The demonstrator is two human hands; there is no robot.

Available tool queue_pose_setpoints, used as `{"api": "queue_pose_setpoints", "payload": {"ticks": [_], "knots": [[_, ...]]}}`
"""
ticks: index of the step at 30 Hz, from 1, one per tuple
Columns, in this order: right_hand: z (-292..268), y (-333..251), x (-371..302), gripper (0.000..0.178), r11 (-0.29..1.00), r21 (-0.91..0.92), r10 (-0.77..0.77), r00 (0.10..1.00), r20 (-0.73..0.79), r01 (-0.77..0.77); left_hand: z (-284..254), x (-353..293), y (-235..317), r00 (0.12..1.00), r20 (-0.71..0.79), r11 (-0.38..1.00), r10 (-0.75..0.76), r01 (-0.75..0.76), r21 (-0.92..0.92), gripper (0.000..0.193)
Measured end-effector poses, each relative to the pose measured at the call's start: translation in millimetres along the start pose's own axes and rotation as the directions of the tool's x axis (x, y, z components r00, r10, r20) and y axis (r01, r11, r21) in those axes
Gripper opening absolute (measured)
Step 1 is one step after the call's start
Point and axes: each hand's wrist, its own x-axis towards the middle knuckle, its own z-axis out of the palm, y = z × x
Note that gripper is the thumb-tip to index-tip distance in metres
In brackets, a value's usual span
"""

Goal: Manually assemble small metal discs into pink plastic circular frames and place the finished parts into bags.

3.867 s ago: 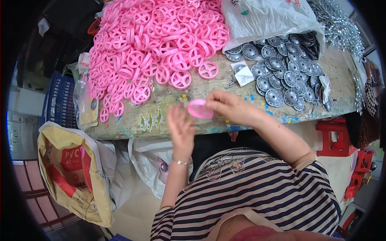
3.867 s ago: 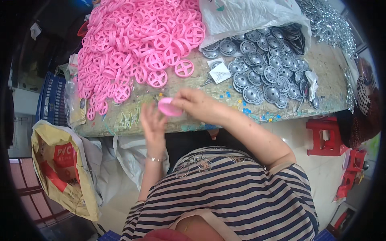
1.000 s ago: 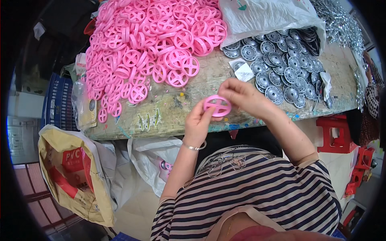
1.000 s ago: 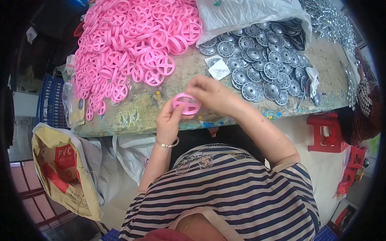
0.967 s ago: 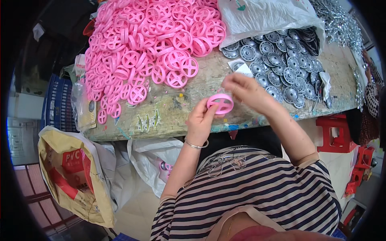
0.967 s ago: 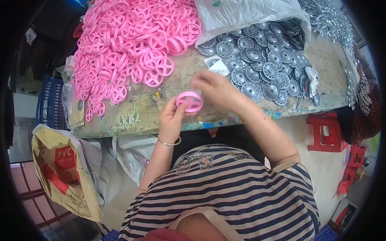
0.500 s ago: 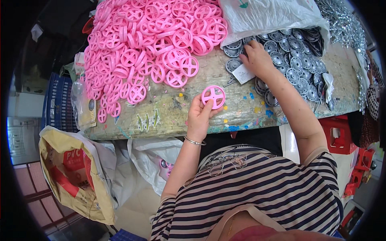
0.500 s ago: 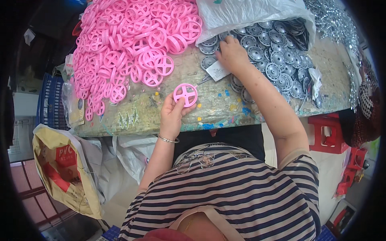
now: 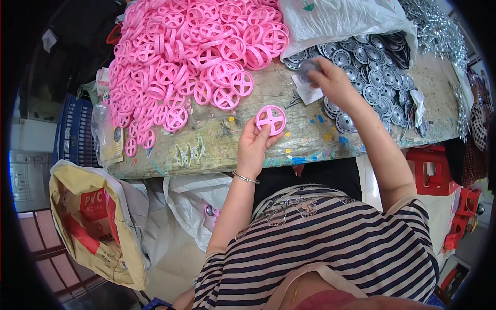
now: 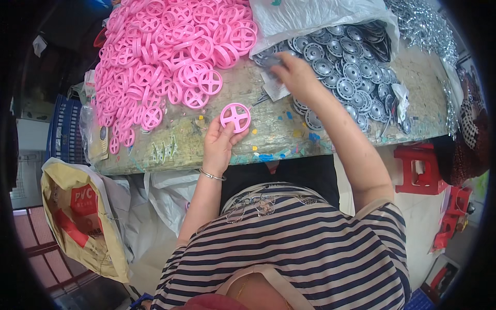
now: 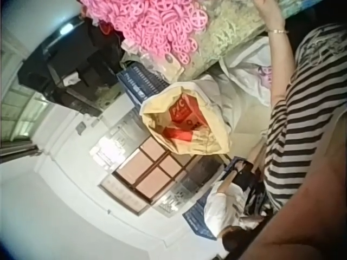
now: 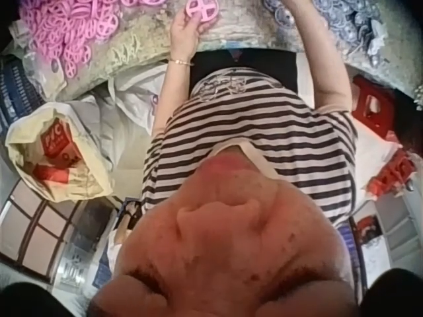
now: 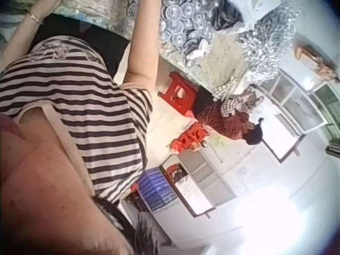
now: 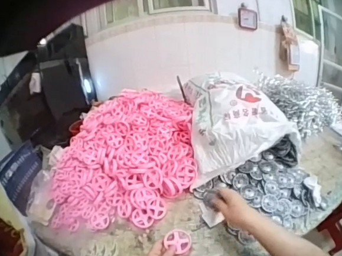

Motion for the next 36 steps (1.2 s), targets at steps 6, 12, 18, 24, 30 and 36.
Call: {"api": "queue_pose_setpoints", "payload": {"ticks": [6,12,18,24,30,36], "knots": [[58.6,-31.9,-64.2,0.036,0.929,-0.123,-0.343,0.937,0.073,0.35,-2.0,1.8,-1.9,0.997,0.077,0.999,-0.02,0.024,-0.04,0.037],[60.7,-35.7,-56.2,0.033,0.897,0.417,0.015,0.954,0.299,-0.145,-4.1,0.5,-1.3,0.996,0.09,0.998,-0.024,0.028,-0.05,0.041],[69.1,-25.9,-58.2,0.031,0.786,0.536,0.102,0.921,0.377,-0.306,-3.6,0.1,-5.6,0.996,0.083,1.0,0.013,-0.011,-0.019,0.038],[75.1,-32.8,-63.3,0.022,0.831,0.485,0.079,0.92,0.384,-0.274,0.6,-10.0,-3.7,0.993,0.014,0.987,0.116,-0.117,0.106,0.035],[73.7,-48.0,-45.6,0.032,0.871,0.387,0.104,0.884,0.455,-0.302,-37.0,-60.3,2.6,0.87,-0.362,0.899,0.335,-0.18,0.4,0.029],[116.9,-60.7,11.9,0.057,0.957,0.062,-0.283,0.959,-0.016,0.283,-118.5,-162.7,27.1,0.678,-0.45,0.508,0.581,0.13,0.851,0.028]]}}
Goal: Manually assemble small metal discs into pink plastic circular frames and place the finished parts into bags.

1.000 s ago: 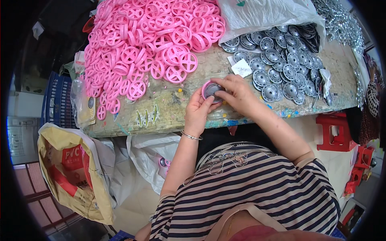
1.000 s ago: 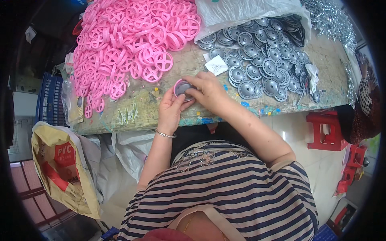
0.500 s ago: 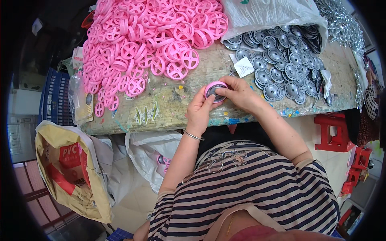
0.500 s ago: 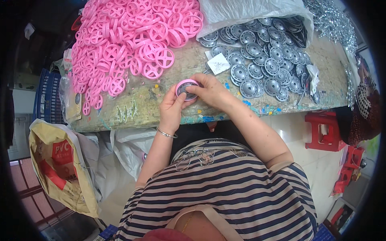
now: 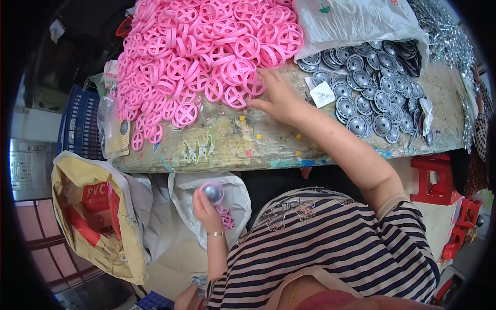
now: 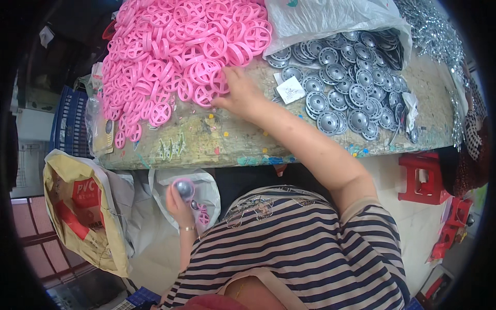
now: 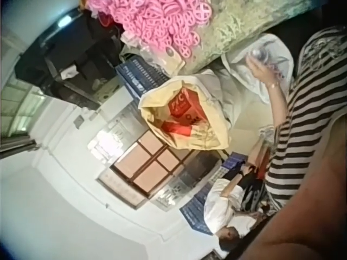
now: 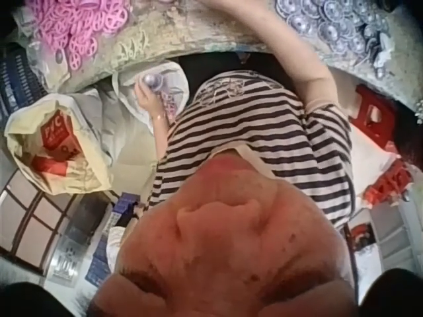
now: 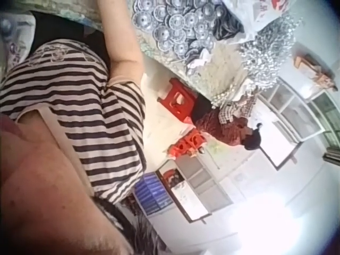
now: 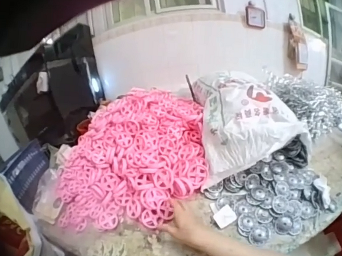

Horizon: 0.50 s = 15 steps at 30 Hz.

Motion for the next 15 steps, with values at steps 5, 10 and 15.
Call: {"api": "queue_pose_setpoints", "payload": {"ticks": [5,10,15], "knots": [[7.8,24.0,25.8,0.068,0.968,-0.248,-0.018,0.998,0.059,0.032,-31.0,-28.2,-60.1,0.983,0.068,0.958,-0.17,0.149,0.245,0.03],[-17.2,27.1,24.7,0.059,0.927,-0.366,0.102,0.994,0.049,-0.077,7.7,-3.4,-18.1,0.999,0.04,0.994,0.023,-0.027,0.105,0.038],[-34.2,-18.4,-27.3,0.061,0.979,-0.055,-0.185,0.97,0.157,0.196,97.4,26.5,73.6,0.914,0.363,0.759,0.18,0.106,-0.643,0.052]]}}
